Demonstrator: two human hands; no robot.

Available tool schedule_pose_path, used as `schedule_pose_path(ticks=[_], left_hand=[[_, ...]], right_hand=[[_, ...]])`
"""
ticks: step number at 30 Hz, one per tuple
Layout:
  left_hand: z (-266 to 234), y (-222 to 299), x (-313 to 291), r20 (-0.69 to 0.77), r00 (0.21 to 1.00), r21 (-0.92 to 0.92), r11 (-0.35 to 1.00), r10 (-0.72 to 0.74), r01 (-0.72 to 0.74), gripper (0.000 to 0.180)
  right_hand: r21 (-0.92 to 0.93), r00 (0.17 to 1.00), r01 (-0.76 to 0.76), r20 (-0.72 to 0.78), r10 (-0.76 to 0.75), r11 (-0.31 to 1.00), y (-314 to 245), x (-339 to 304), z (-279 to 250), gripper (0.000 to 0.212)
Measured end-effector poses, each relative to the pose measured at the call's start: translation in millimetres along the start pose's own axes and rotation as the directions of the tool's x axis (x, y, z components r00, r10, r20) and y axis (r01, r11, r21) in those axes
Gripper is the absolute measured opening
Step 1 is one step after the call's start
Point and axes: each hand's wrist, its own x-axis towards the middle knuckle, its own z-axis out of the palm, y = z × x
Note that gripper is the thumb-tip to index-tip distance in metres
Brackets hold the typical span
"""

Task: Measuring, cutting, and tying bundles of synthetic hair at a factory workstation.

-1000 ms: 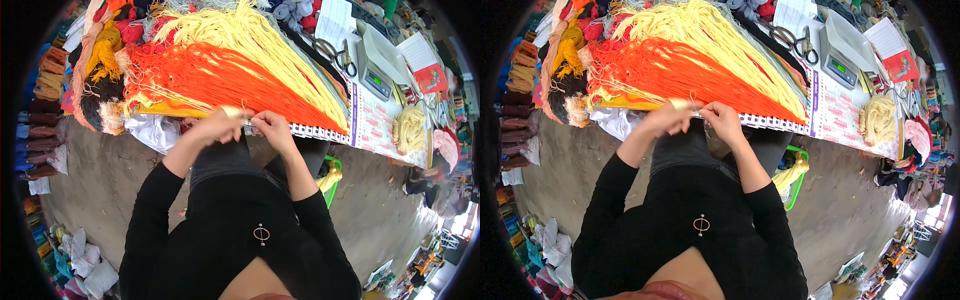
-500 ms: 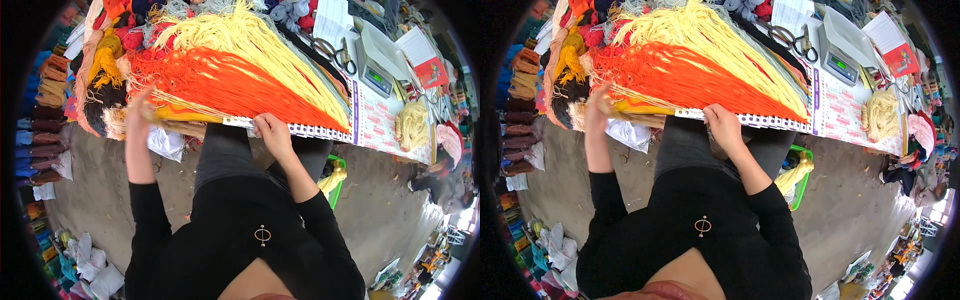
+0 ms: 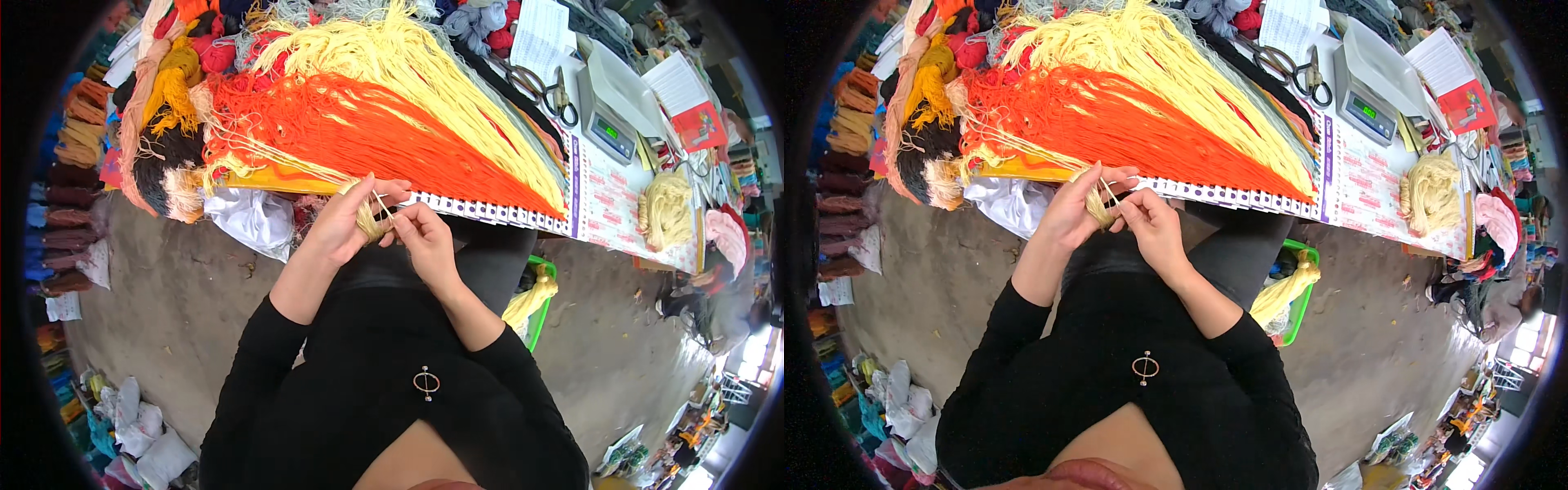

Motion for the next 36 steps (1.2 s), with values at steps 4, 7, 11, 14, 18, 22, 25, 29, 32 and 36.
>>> schedule_pose_path(ticks=[4,7,11,14,18,22,25,29,32,36], left_hand=[[4.8,-4.1,-0.5,-0.132,0.991,-0.024,1.000,-0.005,0.001,0.036],[14.7,-3.3,1.9,-0.234,0.968,0.037,0.996,0.089,-0.082,0.034],[11.4,5.5,4.9,-0.264,0.962,0.095,0.995,0.066,-0.042,0.038],[-30.4,18.5,-4.8,-0.010,0.978,-0.024,0.977,-0.210,0.210,0.041],[-99.7,84.0,-36.2,-0.531,0.789,-0.096,0.903,0.308,-0.418,0.039],[-84.9,119.0,-68.7,0.095,0.838,-0.207,0.834,0.537,-0.511,0.053],[-46.9,69.2,-30.9,-0.410,0.844,0.206,0.936,0.347,-0.285,0.046],[-9.2,12.4,-5.9,-0.084,0.989,0.209,0.969,-0.119,0.135,0.047],[3.5,-4.1,-2.4,-0.150,0.965,0.260,0.933,-0.214,0.247,0.053],[7.3,-6.0,7.2,-0.166,0.954,0.292,0.911,-0.252,0.291,0.055]], right_hand=[[0.086,1.000,0.008,-0.028,-0.006,0.996,2.9,-1.2,-0.6,0.013],[0.077,0.999,0.020,-0.040,-0.017,0.997,3.0,-2.5,-6.1,0.013],[-0.207,0.973,0.214,-0.043,-0.227,0.955,-3.3,-2.1,-21.7,0.014],[0.340,0.984,0.077,-0.175,-0.017,0.937,-46.1,-15.8,-48.7,0.021],[0.551,0.840,0.457,-0.525,-0.136,0.698,-86.0,-64.3,-184.1,0.019],[0.042,0.405,0.720,-0.836,-0.370,0.692,-95.6,-114.4,-266.0,0.014],[-0.308,0.465,0.282,-0.784,-0.410,0.909,-99.8,-62.7,-165.9,0.010],[-0.306,0.963,0.040,-0.242,-0.118,0.951,-38.8,-4.6,-87.6,0.015],[-0.386,0.993,-0.086,-0.105,0.049,0.919,1.8,24.5,-68.5,0.012],[-0.597,0.982,-0.147,-0.183,0.045,0.788,21.1,32.3,-64.1,0.016]])
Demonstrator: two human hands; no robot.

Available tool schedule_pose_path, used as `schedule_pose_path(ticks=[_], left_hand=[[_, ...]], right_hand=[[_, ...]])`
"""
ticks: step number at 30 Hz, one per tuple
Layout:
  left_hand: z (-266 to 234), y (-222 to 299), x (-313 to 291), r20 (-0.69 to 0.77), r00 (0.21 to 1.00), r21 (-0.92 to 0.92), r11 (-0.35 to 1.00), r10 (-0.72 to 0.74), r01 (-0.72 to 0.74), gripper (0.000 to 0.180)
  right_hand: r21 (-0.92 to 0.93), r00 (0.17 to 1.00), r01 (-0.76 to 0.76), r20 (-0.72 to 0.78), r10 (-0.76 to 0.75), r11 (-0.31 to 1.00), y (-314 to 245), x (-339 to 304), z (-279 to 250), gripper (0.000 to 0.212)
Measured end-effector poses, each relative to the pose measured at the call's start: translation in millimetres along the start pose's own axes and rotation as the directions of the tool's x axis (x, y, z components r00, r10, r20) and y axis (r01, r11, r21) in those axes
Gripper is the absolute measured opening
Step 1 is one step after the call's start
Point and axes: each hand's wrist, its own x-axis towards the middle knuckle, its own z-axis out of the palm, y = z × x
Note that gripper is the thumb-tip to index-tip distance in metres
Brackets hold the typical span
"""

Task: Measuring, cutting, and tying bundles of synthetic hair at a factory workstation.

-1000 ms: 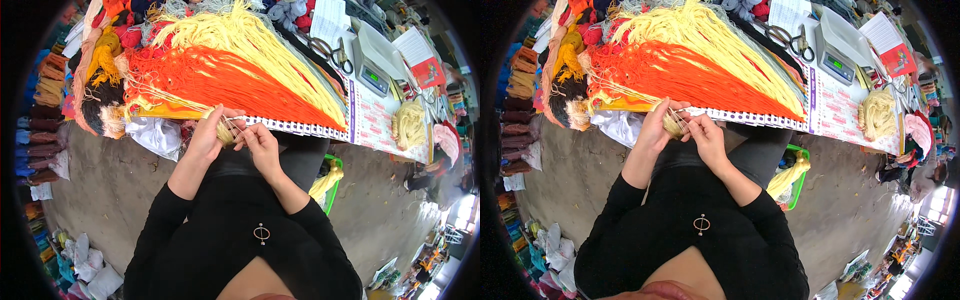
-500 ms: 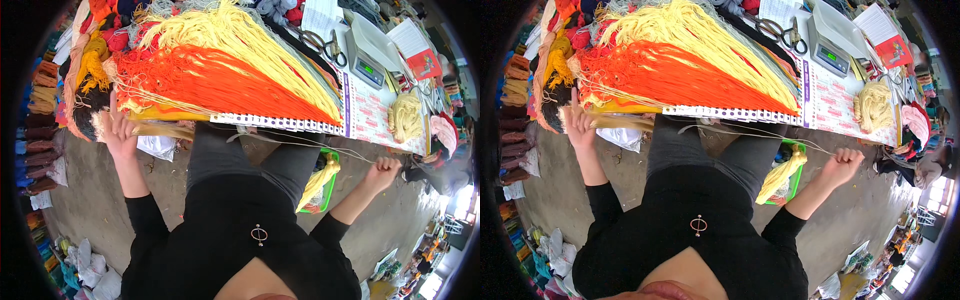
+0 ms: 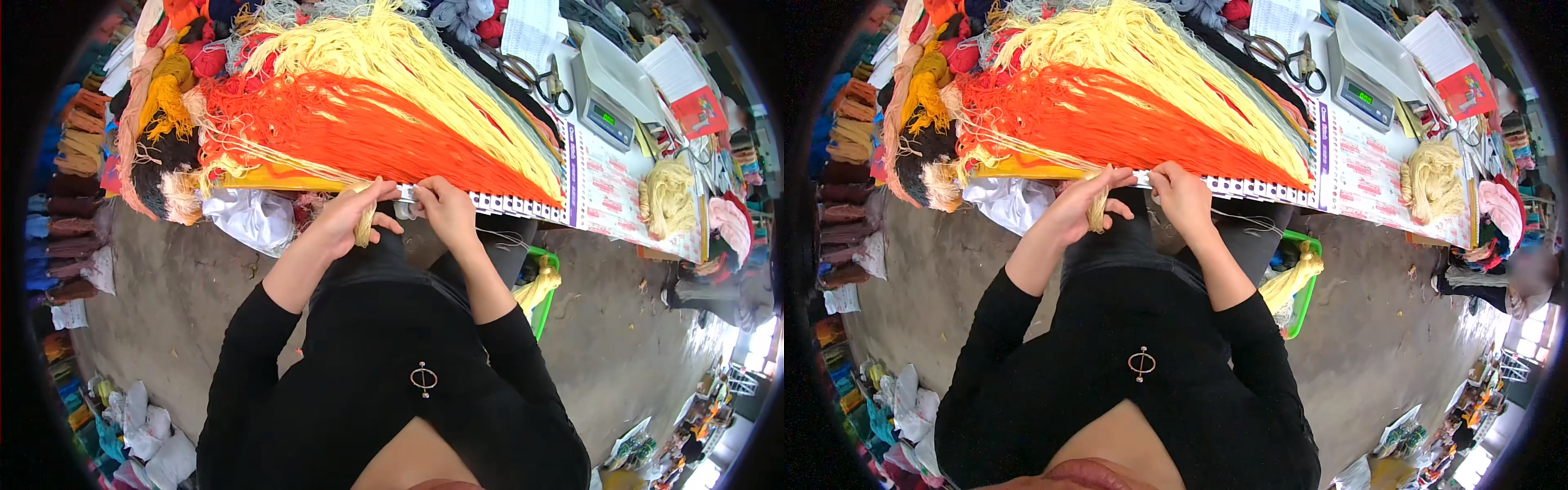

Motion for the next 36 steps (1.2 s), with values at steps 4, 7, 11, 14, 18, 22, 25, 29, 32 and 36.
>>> schedule_pose_path(ticks=[4,7,11,14,18,22,25,29,32,36], left_hand=[[-9.1,-1.2,20.2,0.000,0.997,0.015,0.997,-0.074,0.074,0.052],[-3.2,-3.5,30.0,-0.143,0.985,0.356,0.933,0.099,-0.042,0.028],[-3.4,7.1,34.9,-0.074,0.995,0.369,0.929,0.068,-0.036,0.021],[-3.5,3.5,42.5,-0.076,0.996,0.318,0.948,0.038,-0.012,0.021],[-1.2,3.2,48.0,-0.013,0.996,0.347,0.935,0.086,-0.076,0.008],[-5.6,2.0,52.8,-0.018,0.998,0.442,0.896,0.064,-0.050,0.010],[-0.5,6.6,50.1,-0.048,0.997,0.460,0.887,0.067,-0.037,0.010],[-32.6,34.7,25.7,-0.037,0.994,0.182,0.978,0.106,-0.098,0.013],[-39.2,71.5,-3.1,0.076,0.986,-0.237,0.964,0.146,-0.124,0.011],[-18.3,31.9,24.4,0.042,0.996,0.250,0.964,0.084,-0.092,0.035]], right_hand=[[-0.120,0.998,-0.026,-0.058,0.020,0.992,-12.7,1.8,-0.9,0.018],[-0.221,0.994,0.035,-0.094,-0.057,0.975,-7.4,2.9,1.9,0.022],[-0.182,0.998,0.005,-0.055,-0.015,0.983,-15.0,2.3,-1.9,0.021],[-0.147,0.999,0.012,-0.041,-0.018,0.989,-5.5,6.3,-3.8,0.017],[0.003,0.996,-0.081,0.044,0.081,0.997,-2.1,10.0,-6.2,0.021],[0.050,0.990,-0.115,0.086,0.111,0.992,-2.6,13.4,-5.4,0.022],[0.032,0.991,-0.109,0.083,0.106,0.994,0.6,14.8,-6.3,0.021],[-0.038,0.998,-0.019,0.051,0.020,0.999,-3.4,10.4,-5.6,0.020],[-0.041,0.997,-0.042,0.066,0.044,0.998,-8.5,8.0,-10.4,0.018],[0.151,0.988,-0.071,0.149,0.048,0.986,-1.5,11.0,-11.1,0.017]])
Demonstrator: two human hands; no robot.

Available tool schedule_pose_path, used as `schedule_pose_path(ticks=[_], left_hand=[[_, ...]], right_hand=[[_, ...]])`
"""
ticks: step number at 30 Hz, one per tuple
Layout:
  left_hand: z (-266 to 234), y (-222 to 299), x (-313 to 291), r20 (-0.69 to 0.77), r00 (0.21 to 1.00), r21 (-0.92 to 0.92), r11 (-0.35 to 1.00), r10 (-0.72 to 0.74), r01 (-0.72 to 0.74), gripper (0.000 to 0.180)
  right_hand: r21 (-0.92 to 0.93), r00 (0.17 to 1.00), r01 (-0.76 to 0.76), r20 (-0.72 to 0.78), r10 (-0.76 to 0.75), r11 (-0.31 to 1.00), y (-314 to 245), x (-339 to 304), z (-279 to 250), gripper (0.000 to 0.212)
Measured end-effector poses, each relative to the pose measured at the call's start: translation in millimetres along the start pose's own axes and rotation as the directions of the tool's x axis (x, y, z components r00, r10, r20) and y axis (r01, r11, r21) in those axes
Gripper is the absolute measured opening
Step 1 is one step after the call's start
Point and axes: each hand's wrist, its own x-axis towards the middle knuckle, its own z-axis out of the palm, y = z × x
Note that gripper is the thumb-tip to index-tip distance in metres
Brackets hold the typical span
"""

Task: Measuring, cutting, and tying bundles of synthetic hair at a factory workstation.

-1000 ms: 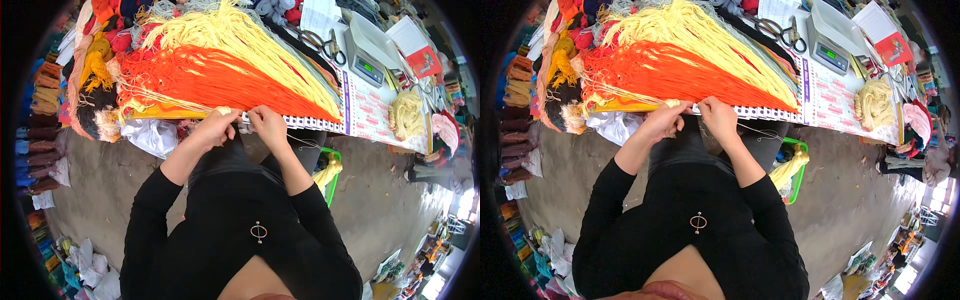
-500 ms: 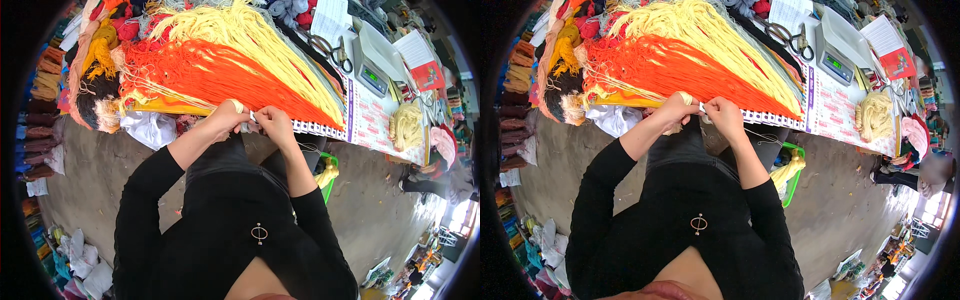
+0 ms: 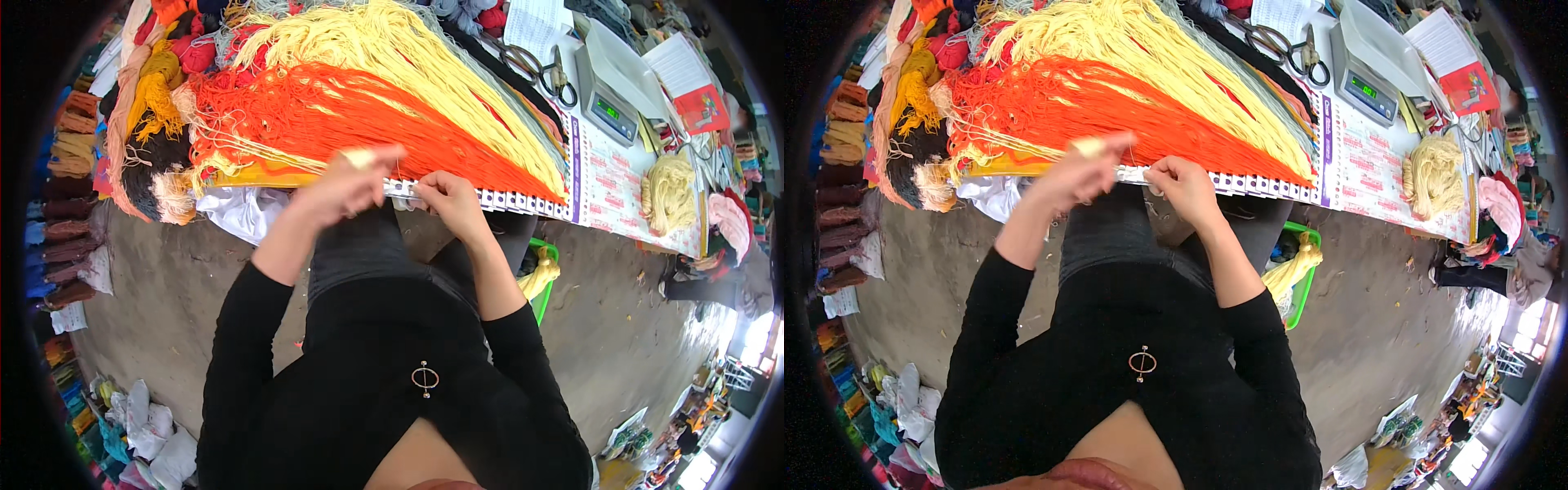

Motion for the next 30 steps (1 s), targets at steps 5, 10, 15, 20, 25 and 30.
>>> schedule_pose_path(ticks=[5,10,15,20,25,30], left_hand=[[15.3,-5.6,-5.0,-0.291,0.954,0.354,0.935,0.073,0.036,0.016],[-154.5,28.2,-37.5,-0.387,0.896,-0.382,0.847,0.216,-0.369,0.020],[-160.7,14.7,-49.8,-0.689,0.684,-0.073,0.915,0.241,-0.396,0.036],[7.8,-41.2,-34.0,-0.017,0.984,-0.257,0.951,0.176,-0.175,0.039],[38.7,-35.9,-21.3,0.058,0.990,-0.410,0.908,0.125,-0.090,0.046],[40.1,-26.3,-21.2,0.059,0.986,-0.502,0.859,0.154,-0.104,0.041]], right_hand=[[-0.065,0.999,0.030,0.014,-0.029,0.997,-4.0,-4.6,4.1,0.018],[-0.276,0.998,0.005,-0.052,-0.020,0.961,-12.4,-10.1,6.9,0.024],[-0.166,0.995,0.017,-0.098,-0.034,0.986,-6.8,-13.5,6.7,0.024],[0.070,0.910,0.414,-0.033,-0.412,0.908,-19.6,-42.5,51.8,0.011],[0.409,0.998,0.063,-0.006,-0.066,0.910,-39.3,-58.1,40.2,0.013],[0.468,0.989,0.145,-0.075,-0.124,0.872,-31.7,-57.5,39.1,0.011]])
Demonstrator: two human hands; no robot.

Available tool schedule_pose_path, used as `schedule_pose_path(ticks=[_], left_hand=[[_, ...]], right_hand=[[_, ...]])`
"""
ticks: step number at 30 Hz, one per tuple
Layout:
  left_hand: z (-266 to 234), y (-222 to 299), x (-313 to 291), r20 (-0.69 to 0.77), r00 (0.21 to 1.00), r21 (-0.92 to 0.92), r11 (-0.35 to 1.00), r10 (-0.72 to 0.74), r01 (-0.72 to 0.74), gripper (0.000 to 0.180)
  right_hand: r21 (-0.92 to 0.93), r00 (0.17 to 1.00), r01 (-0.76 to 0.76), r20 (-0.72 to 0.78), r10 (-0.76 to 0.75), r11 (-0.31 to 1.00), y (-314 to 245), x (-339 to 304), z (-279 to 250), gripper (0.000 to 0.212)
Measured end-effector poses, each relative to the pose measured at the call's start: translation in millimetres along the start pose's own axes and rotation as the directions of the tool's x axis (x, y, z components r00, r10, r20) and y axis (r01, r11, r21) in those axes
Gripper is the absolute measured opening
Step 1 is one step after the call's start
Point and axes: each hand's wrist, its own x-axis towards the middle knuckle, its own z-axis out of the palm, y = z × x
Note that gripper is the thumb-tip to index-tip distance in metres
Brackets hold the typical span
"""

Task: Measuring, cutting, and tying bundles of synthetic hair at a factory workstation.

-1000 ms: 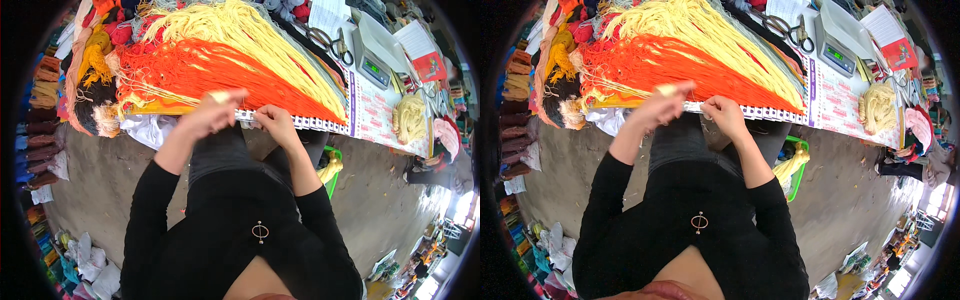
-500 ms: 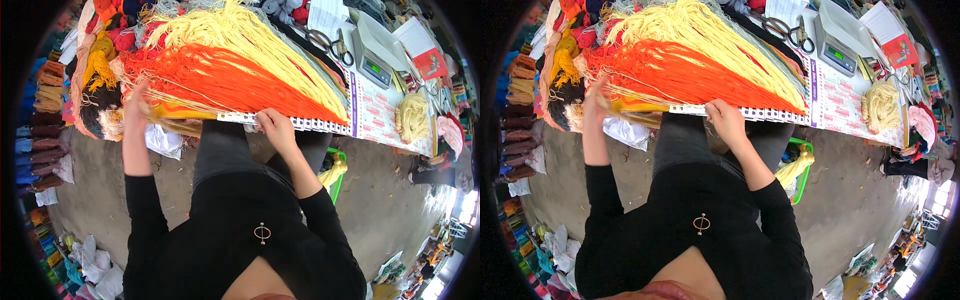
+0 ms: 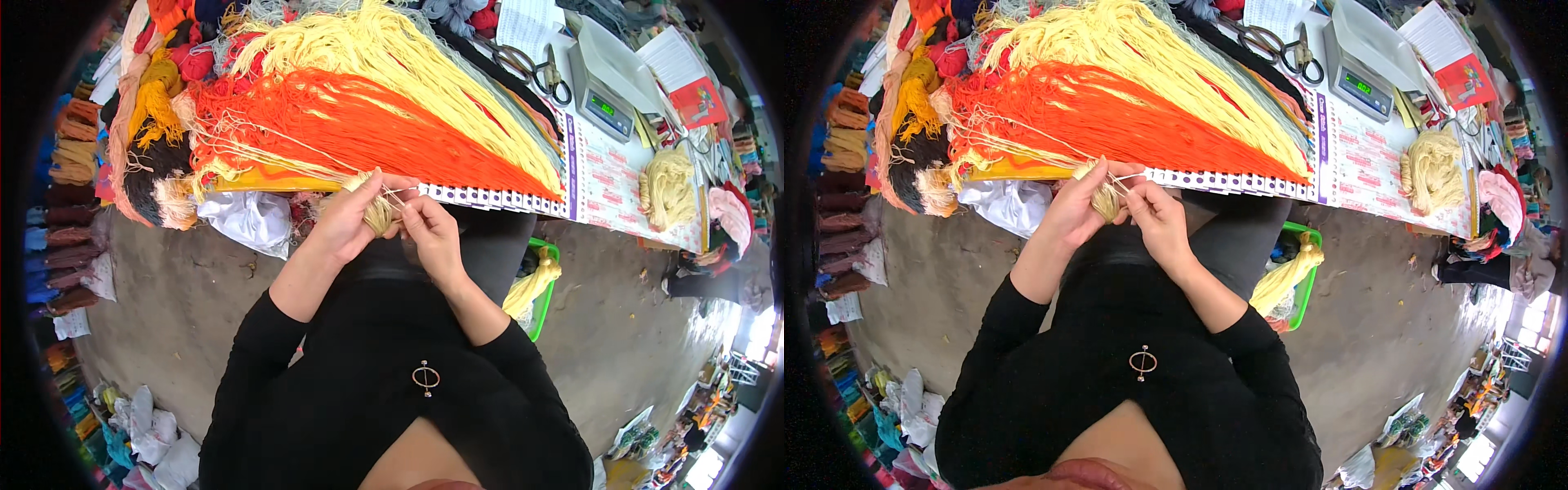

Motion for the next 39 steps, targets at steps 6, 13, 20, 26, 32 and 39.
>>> schedule_pose_path(ticks=[6,13,20,26,32,39], left_hand=[[5.0,-4.1,1.5,-0.239,0.955,0.087,0.984,0.174,-0.158,0.037],[11.4,3.5,0.3,-0.255,0.956,0.093,0.988,0.145,-0.125,0.037],[18.1,-2.2,-7.6,-0.132,0.985,0.082,0.991,0.115,-0.105,0.037],[15.8,1.8,-4.7,-0.183,0.977,0.048,0.994,0.109,-0.102,0.034],[-67.0,31.2,-16.5,-0.250,0.966,-0.035,0.997,0.063,-0.074,0.040],[-67.0,102.1,-67.1,-0.047,0.882,-0.155,0.869,0.469,-0.470,0.038]], right_hand=[[-0.085,0.992,0.119,-0.033,-0.122,0.989,3.8,-2.6,-6.0,0.016],[0.021,0.990,0.107,-0.094,-0.104,0.994,-13.2,-3.0,-22.5,0.009],[-0.254,0.970,0.209,-0.067,-0.232,0.944,1.4,2.0,-13.7,0.005],[-0.142,0.989,0.125,-0.058,-0.134,0.982,-2.1,-0.7,-20.1,0.008],[0.731,0.987,0.150,-0.075,-0.141,0.665,-52.6,-24.5,-90.6,0.011],[0.057,0.543,0.581,-0.770,-0.334,0.812,-94.9,-78.0,-218.2,0.011]])
